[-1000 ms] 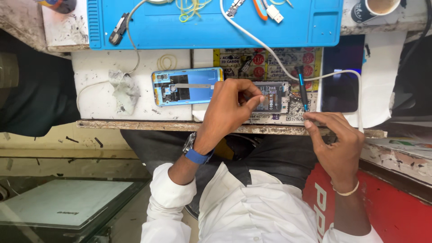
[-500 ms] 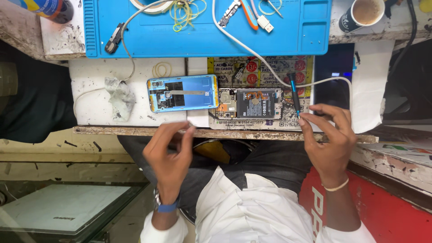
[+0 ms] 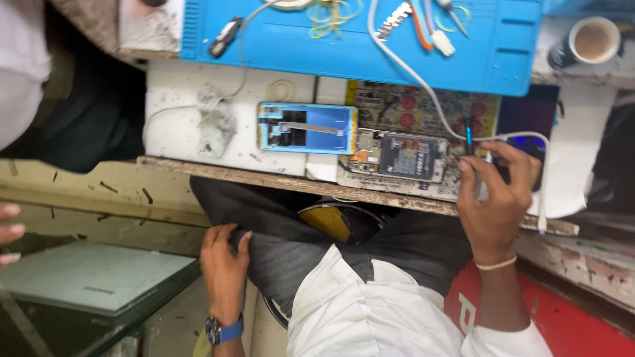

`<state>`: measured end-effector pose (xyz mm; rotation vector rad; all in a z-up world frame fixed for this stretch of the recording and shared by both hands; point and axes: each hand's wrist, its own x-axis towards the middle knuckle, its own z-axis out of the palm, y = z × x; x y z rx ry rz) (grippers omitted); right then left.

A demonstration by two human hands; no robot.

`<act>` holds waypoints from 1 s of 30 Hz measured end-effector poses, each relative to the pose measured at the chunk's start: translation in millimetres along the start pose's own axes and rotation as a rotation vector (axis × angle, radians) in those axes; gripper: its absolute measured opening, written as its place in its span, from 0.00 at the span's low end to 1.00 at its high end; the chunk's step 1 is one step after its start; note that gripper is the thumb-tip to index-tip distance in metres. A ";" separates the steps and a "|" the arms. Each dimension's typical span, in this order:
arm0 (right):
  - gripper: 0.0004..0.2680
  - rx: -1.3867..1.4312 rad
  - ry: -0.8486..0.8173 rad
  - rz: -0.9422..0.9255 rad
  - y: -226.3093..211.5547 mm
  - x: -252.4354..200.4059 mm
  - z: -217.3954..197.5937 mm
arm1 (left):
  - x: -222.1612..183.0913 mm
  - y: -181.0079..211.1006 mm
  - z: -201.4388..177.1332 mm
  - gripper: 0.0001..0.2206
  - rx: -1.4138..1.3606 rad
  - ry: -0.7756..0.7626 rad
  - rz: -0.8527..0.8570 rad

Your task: The person wipes the internal components of a disassembled mobile phone with a cloth, peels off protective adhesive layers from a replacement part, and then installs the part onto the phone chassis using a small tool.

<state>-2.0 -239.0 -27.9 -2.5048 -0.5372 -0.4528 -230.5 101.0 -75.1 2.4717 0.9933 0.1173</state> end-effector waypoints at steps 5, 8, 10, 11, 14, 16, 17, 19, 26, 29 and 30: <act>0.00 0.217 -0.045 -0.010 -42.4 6.5 6.4 | 3.8 -1.9 41.3 0.11 -0.015 0.261 0.080; 0.03 0.365 -0.174 -0.121 -80.5 24.0 27.8 | 10.0 1.1 54.7 0.12 -0.050 0.336 -0.017; 0.03 0.367 -0.194 -0.192 -100.4 40.0 41.7 | 13.6 -0.6 57.1 0.12 -0.057 0.369 -0.040; 0.03 0.363 -0.199 -0.222 -107.3 48.0 48.4 | 14.2 -2.3 57.2 0.12 -0.056 0.373 -0.033; 0.03 0.313 -0.182 -0.249 -110.3 61.3 60.7 | 9.8 -9.1 59.7 0.12 -0.062 0.390 -0.009; 0.03 0.235 -0.139 -0.237 -100.8 66.5 66.5 | 9.5 -13.9 61.8 0.12 -0.075 0.403 -0.003; 0.02 0.178 -0.111 -0.225 -91.6 69.4 66.7 | 10.3 -16.0 63.7 0.12 -0.085 0.405 -0.007; 0.02 0.095 -0.087 -0.191 -73.1 70.3 62.6 | 7.9 -18.2 67.4 0.12 -0.098 0.398 -0.027; 0.04 0.108 -0.079 -0.193 -76.5 68.3 56.1 | 11.7 -19.5 70.3 0.11 -0.113 0.387 -0.037; 0.04 0.308 -0.191 -0.256 -105.0 69.3 69.7 | 10.7 -19.9 71.3 0.10 -0.108 0.386 -0.037; 0.05 0.302 -0.196 -0.255 -114.1 70.5 74.0 | 12.2 -19.9 71.3 0.10 -0.107 0.388 -0.038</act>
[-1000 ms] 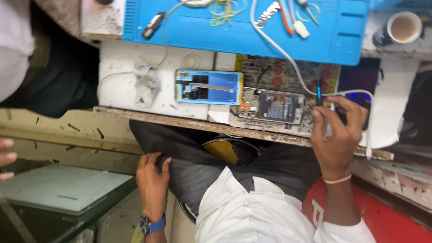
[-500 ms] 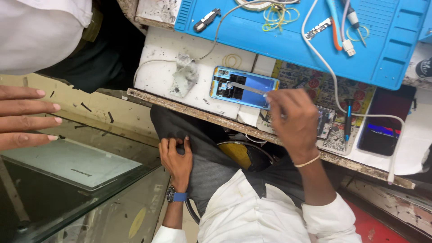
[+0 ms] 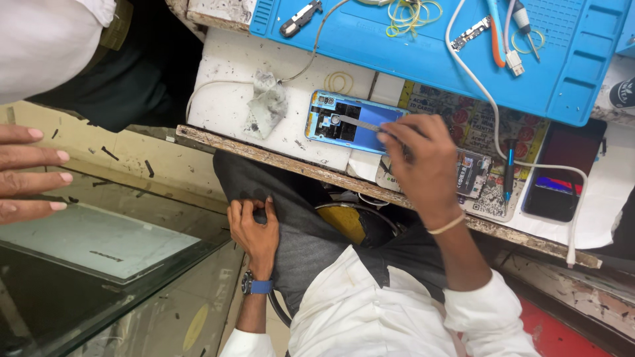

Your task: The person wipes the internal components of a disassembled mobile phone with a cloth, peels off protective adhesive layers from a replacement part, and then installs the part onto the phone chassis using a small tool.

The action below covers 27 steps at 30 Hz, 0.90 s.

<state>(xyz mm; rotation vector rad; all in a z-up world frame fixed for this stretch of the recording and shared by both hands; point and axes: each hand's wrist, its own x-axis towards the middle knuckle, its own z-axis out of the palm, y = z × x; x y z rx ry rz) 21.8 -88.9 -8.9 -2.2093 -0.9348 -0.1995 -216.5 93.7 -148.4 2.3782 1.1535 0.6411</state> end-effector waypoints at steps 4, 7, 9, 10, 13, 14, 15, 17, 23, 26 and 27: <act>0.04 -0.028 -0.034 0.031 -15.6 10.5 10.3 | 0.3 -0.7 -1.6 0.11 -0.008 0.015 0.007; 0.03 -0.051 -0.074 0.058 -18.1 11.0 12.7 | -0.9 -1.3 -1.6 0.10 -0.010 0.016 0.000; 0.04 -0.059 -0.103 0.064 -16.3 11.2 12.1 | 0.3 -0.4 -0.6 0.11 0.002 0.012 -0.008; 0.04 -0.056 -0.125 0.058 -15.6 11.6 12.3 | 0.5 -0.4 -0.4 0.11 0.001 0.009 -0.006; 0.04 -0.081 -0.154 0.017 -16.1 11.2 12.3 | 0.6 -1.6 0.1 0.11 0.001 0.011 0.001; 0.04 -0.094 -0.160 -0.003 -16.9 11.3 12.8 | 0.1 -2.2 0.4 0.11 0.000 0.014 0.004; 0.04 -0.108 -0.146 -0.002 -18.2 10.7 13.2 | -0.4 -2.9 0.7 0.11 -0.001 0.017 0.008; 0.05 -0.139 -0.114 0.005 -20.9 8.6 13.1 | -0.7 -4.4 1.0 0.11 -0.012 0.014 0.006; 0.04 -0.148 -0.186 0.015 -17.1 8.3 12.9 | -1.2 -6.6 3.4 0.11 -0.009 0.010 -0.001; 0.05 -0.147 -0.212 -0.001 -12.5 12.3 15.5 | -2.3 -5.6 0.8 0.12 0.009 0.018 0.007; 0.05 -0.140 -0.213 -0.016 -11.6 12.3 14.8 | -1.7 -4.1 1.4 0.12 0.012 0.021 0.016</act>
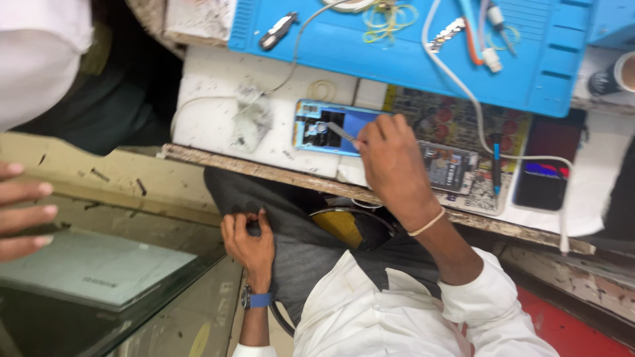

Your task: The person wipes the internal components of a disassembled mobile phone with a cloth, peels off protective adhesive layers from a replacement part, and then installs the part onto the phone chassis using a small tool.

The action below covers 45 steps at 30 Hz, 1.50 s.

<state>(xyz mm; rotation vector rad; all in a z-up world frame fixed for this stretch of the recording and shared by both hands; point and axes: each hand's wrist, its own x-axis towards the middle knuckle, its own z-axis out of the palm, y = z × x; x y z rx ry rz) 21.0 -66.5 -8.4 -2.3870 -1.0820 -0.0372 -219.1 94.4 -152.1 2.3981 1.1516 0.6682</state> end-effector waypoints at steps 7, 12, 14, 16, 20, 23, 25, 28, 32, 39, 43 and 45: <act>0.06 0.060 0.005 -0.023 -2.6 -3.9 -1.2 | 0.9 2.9 -2.0 0.12 -0.025 0.001 0.004; 0.06 0.083 -0.011 -0.021 -4.9 -2.8 -3.3 | 1.9 4.1 -2.2 0.11 -0.036 0.001 -0.013; 0.06 0.095 -0.009 -0.028 -5.3 -3.2 -4.7 | 1.9 4.0 -2.1 0.12 -0.033 0.000 -0.020; 0.05 0.108 0.013 0.013 -6.8 -3.5 -5.9 | 2.9 3.9 -1.4 0.12 -0.033 -0.003 -0.017; 0.06 0.104 0.032 -0.003 -10.5 -1.8 -6.7 | 1.8 3.0 -1.6 0.12 -0.031 -0.013 -0.028; 0.06 0.037 0.037 -0.021 -12.5 -1.4 -4.4 | 1.9 2.2 -0.8 0.12 -0.035 -0.011 -0.024; 0.05 0.024 0.048 -0.024 -11.4 -0.5 -2.5 | 0.6 0.6 -1.4 0.12 -0.027 -0.001 -0.014; 0.04 0.017 0.028 -0.018 -8.2 1.0 2.1 | 0.1 0.5 0.8 0.11 -0.020 0.004 -0.002; 0.03 0.064 -0.017 -0.026 -5.3 3.9 4.1 | 0.8 2.5 -0.7 0.11 -0.036 -0.010 0.000; 0.05 0.063 -0.080 -0.134 -3.7 12.0 -3.1 | 1.6 5.2 -4.2 0.11 -0.048 -0.008 -0.011; 0.05 0.044 -0.082 -0.155 -6.4 10.3 -3.8 | 2.9 5.3 -2.9 0.11 -0.039 -0.008 -0.030; 0.05 0.028 -0.102 -0.151 -7.7 10.5 -2.7 | 3.3 4.5 -2.4 0.11 -0.038 -0.014 -0.040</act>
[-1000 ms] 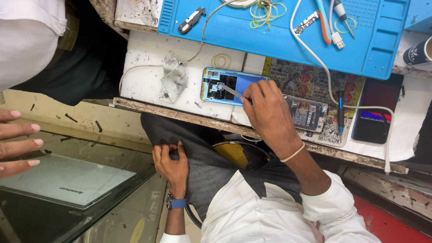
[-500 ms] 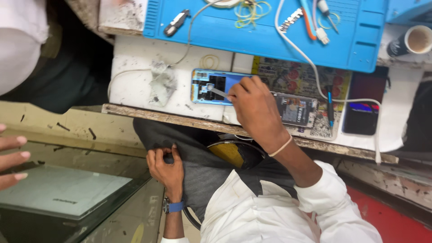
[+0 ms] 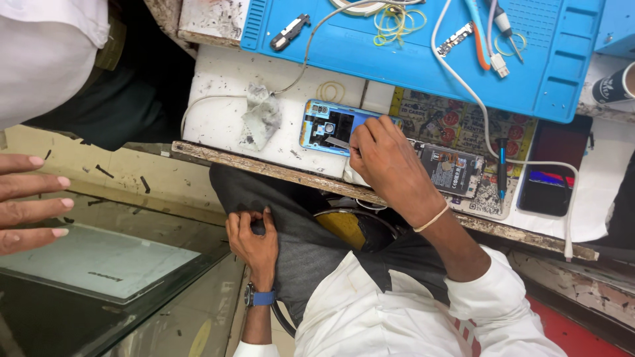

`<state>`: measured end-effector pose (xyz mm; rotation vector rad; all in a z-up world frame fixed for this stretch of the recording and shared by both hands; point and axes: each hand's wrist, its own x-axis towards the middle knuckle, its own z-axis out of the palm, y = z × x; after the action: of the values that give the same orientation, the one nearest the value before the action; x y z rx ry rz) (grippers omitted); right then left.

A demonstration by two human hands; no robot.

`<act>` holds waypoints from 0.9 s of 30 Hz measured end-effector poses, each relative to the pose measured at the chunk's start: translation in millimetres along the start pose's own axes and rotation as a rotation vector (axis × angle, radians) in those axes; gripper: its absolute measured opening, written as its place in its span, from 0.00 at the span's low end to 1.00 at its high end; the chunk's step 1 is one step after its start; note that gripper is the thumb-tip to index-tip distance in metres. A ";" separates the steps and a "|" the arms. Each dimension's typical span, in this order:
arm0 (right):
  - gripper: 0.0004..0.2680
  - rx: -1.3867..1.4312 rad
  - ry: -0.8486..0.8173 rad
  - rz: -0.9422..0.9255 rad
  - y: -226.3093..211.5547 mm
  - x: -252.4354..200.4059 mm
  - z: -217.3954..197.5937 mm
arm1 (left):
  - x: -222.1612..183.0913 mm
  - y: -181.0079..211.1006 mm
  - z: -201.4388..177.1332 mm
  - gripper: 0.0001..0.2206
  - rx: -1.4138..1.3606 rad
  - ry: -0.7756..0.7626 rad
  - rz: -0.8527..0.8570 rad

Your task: The person wipes the internal components of a disassembled mobile phone with a cloth, peels off protective adhesive layers from a replacement part, and then installs the part onto the phone chassis using a small tool.

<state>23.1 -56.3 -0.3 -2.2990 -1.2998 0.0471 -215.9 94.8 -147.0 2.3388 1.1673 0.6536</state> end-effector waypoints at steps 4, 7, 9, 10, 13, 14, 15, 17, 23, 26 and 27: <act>0.04 0.020 -0.011 0.038 -1.0 -0.2 -2.2 | -1.0 -2.2 0.8 0.11 -0.008 -0.001 -0.002; 0.05 0.043 0.013 0.030 -1.9 -0.5 -8.4 | -1.5 -4.1 1.8 0.11 -0.005 -0.001 -0.003; 0.06 0.046 0.019 0.018 -2.9 0.9 -10.4 | -2.2 -4.7 2.3 0.11 0.002 0.001 -0.006; 0.06 0.049 0.018 0.016 -2.5 3.2 -10.6 | -1.9 -4.9 2.7 0.11 -0.004 0.003 -0.005; 0.05 0.031 0.017 0.034 0.1 8.3 -10.2 | -3.3 -5.9 2.6 0.11 -0.011 0.002 -0.006; 0.04 0.020 0.018 0.043 1.1 9.5 -10.6 | -3.0 -6.0 3.0 0.11 -0.008 0.001 -0.009; 0.04 0.027 0.031 0.041 1.8 9.6 -11.7 | -2.6 -6.1 3.3 0.11 -0.005 0.001 -0.012; 0.04 0.046 0.058 0.036 1.4 8.7 -13.8 | -1.8 -6.5 3.6 0.10 -0.006 0.003 -0.006; 0.07 -0.018 0.067 -0.027 0.8 0.9 -19.2 | -2.3 -6.8 2.9 0.10 -0.019 0.010 0.004; 0.03 -0.095 0.009 -0.065 7.4 4.0 -19.4 | -2.2 -5.4 2.7 0.10 -0.015 0.005 0.004; 0.03 -0.129 -0.024 -0.076 8.3 4.8 -19.8 | -2.3 -4.9 2.1 0.10 -0.011 0.005 0.000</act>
<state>37.6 -63.8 14.5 -2.3602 -1.4393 -0.0362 -218.9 95.2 -152.0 2.3297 1.1628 0.6652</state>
